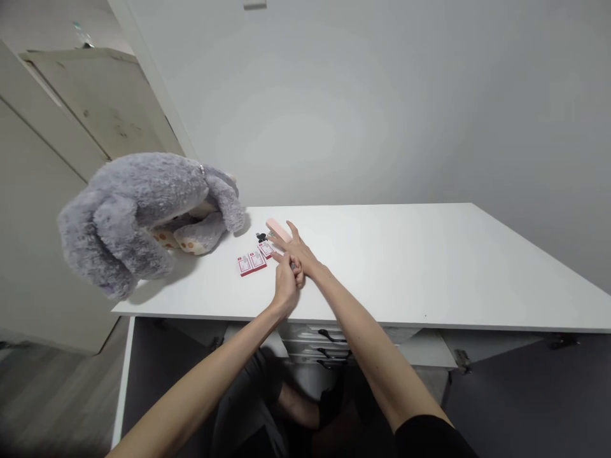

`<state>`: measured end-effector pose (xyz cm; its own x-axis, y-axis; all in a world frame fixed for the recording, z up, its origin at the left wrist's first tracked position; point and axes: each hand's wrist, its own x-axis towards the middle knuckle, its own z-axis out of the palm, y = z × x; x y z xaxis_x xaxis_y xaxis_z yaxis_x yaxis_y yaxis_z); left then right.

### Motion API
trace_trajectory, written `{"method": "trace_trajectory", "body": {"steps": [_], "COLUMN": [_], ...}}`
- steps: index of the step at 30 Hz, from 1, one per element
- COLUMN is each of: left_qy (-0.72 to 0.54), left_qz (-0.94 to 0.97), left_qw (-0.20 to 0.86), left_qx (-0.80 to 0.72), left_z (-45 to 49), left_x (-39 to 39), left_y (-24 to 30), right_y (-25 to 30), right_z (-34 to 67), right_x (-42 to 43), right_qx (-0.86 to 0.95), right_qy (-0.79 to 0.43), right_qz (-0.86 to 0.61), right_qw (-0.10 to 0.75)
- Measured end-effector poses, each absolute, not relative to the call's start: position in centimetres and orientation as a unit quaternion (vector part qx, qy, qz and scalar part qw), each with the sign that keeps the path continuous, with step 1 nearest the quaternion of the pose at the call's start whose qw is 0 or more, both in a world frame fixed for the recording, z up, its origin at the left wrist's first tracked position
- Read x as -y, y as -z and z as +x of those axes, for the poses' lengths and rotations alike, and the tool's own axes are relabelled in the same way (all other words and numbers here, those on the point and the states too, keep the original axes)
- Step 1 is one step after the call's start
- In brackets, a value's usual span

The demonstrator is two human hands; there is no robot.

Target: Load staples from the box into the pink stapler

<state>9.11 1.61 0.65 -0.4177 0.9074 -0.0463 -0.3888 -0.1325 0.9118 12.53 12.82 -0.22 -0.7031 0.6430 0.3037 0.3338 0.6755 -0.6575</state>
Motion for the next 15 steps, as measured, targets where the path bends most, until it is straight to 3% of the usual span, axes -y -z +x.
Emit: {"method": "trace_trajectory", "body": {"steps": [15], "left_qy": [-0.683], "left_qz": [0.290], "left_qw": [0.467], "left_qx": [-0.481], "left_z": [9.1], "left_x": [-1.5], "left_y": [-0.8], "right_y": [0.8], "right_z": [13.9], "right_x": [-11.6], "right_qx": [0.889], "right_qy": [-0.246], "right_qz": [-0.270], "right_qw": [0.275]}}
